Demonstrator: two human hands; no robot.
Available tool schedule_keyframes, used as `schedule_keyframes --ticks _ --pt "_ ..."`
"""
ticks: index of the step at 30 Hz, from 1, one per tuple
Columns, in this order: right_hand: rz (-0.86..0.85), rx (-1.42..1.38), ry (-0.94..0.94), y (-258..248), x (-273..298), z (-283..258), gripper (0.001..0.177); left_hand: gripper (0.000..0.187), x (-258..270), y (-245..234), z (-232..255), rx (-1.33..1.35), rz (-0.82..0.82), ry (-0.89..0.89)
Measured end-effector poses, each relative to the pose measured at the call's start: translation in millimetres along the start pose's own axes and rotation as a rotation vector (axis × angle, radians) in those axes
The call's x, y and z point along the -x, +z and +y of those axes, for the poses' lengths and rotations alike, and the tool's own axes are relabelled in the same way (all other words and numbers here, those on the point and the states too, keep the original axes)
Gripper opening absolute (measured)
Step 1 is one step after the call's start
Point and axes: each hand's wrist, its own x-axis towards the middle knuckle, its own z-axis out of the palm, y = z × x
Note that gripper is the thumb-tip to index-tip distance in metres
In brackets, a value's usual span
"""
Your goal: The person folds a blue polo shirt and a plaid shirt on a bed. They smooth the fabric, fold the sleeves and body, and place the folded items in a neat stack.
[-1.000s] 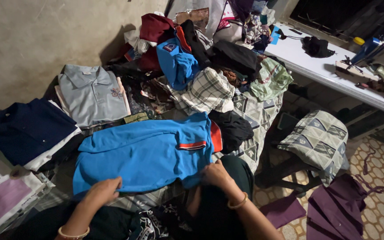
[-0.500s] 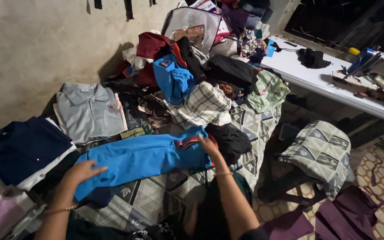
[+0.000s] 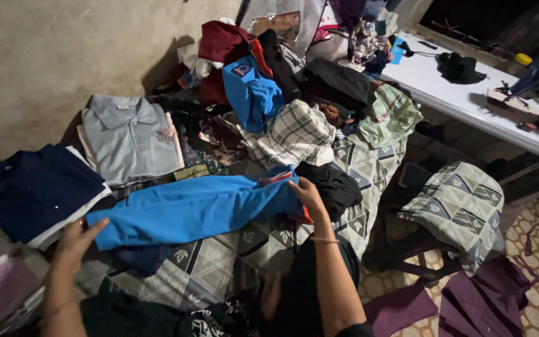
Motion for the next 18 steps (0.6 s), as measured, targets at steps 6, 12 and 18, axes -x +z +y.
schedule_keyframes --ticks 6,12,18 --pt "-0.065 0.590 0.333 0.6 5.8 -2.6 0.051 0.064 0.2 12.1 -1.8 -0.253 -0.232 -0.203" --pt "-0.084 0.600 0.126 -6.5 13.4 -5.9 0.046 0.062 9.7 5.6 -4.9 -0.308 -0.283 -0.168" --pt "-0.081 0.682 0.233 -7.2 18.1 -9.1 0.048 0.073 6.2 7.7 -3.1 -0.430 -0.015 -0.047"
